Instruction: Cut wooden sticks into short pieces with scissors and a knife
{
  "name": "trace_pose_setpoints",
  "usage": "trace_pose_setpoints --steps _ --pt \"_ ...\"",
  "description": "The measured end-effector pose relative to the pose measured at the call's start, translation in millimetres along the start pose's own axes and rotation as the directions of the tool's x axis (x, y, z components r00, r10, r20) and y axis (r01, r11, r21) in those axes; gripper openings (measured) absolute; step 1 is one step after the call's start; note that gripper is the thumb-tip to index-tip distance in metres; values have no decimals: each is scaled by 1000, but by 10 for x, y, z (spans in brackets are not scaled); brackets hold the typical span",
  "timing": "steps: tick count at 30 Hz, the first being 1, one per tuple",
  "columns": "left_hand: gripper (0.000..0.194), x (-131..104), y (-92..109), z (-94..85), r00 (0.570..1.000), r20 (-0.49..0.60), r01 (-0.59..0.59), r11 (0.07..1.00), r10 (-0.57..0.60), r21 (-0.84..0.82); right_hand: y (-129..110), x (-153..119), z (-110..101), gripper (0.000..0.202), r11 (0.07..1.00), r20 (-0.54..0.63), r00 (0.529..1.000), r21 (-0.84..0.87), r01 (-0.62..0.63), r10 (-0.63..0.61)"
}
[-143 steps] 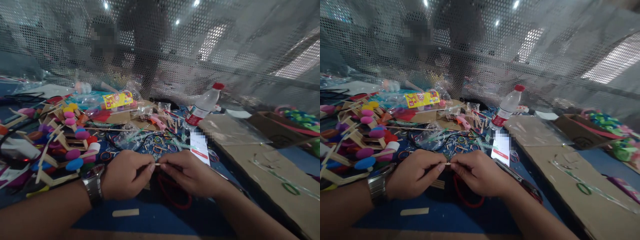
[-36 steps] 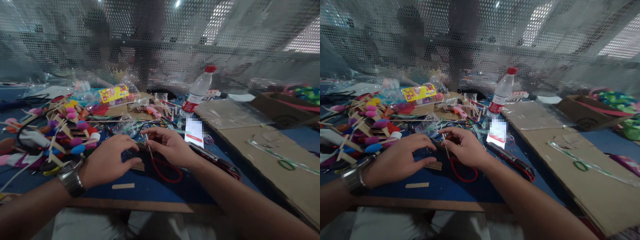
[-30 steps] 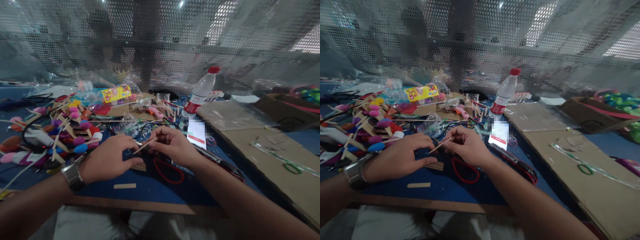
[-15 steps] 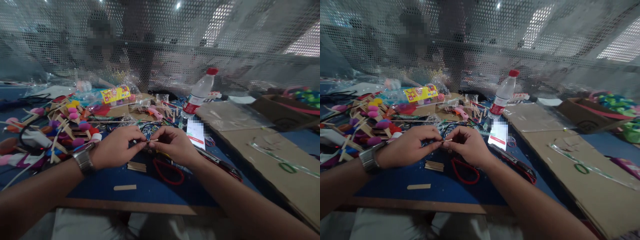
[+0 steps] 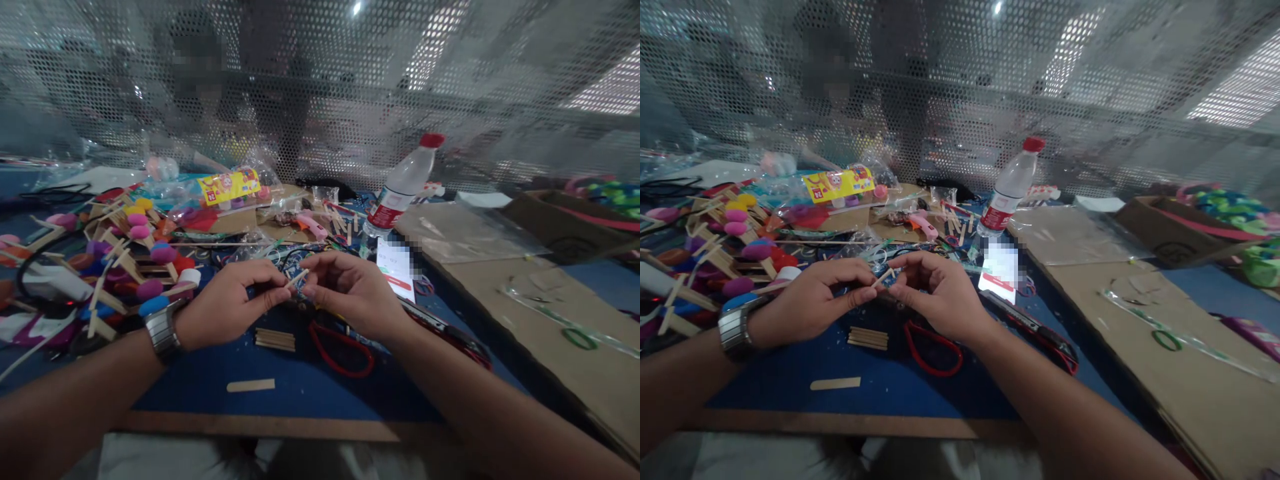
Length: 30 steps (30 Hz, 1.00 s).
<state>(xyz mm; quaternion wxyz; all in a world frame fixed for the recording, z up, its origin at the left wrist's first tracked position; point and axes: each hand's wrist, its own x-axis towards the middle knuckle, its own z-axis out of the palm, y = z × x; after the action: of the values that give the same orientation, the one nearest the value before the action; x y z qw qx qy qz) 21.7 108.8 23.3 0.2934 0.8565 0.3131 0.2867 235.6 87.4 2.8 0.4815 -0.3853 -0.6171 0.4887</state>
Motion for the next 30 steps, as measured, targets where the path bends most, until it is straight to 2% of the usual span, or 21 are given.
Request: trace_pose_setpoints --steps 8,14,23,30 --pt "20 -59 100 41 998 51 37 998 -34 -52 -57 -42 21 19 997 68 997 -67 36 -32" --pt "16 -73 77 56 999 13 51 998 -50 -39 -82 -58 26 12 989 65 997 -138 45 -36" --pt "9 -67 75 72 999 26 47 996 -46 -70 -63 -69 50 19 992 77 996 -109 58 -50" --pt "13 -70 62 85 999 6 47 997 -46 -61 -60 -82 47 25 997 87 995 -64 48 -42"
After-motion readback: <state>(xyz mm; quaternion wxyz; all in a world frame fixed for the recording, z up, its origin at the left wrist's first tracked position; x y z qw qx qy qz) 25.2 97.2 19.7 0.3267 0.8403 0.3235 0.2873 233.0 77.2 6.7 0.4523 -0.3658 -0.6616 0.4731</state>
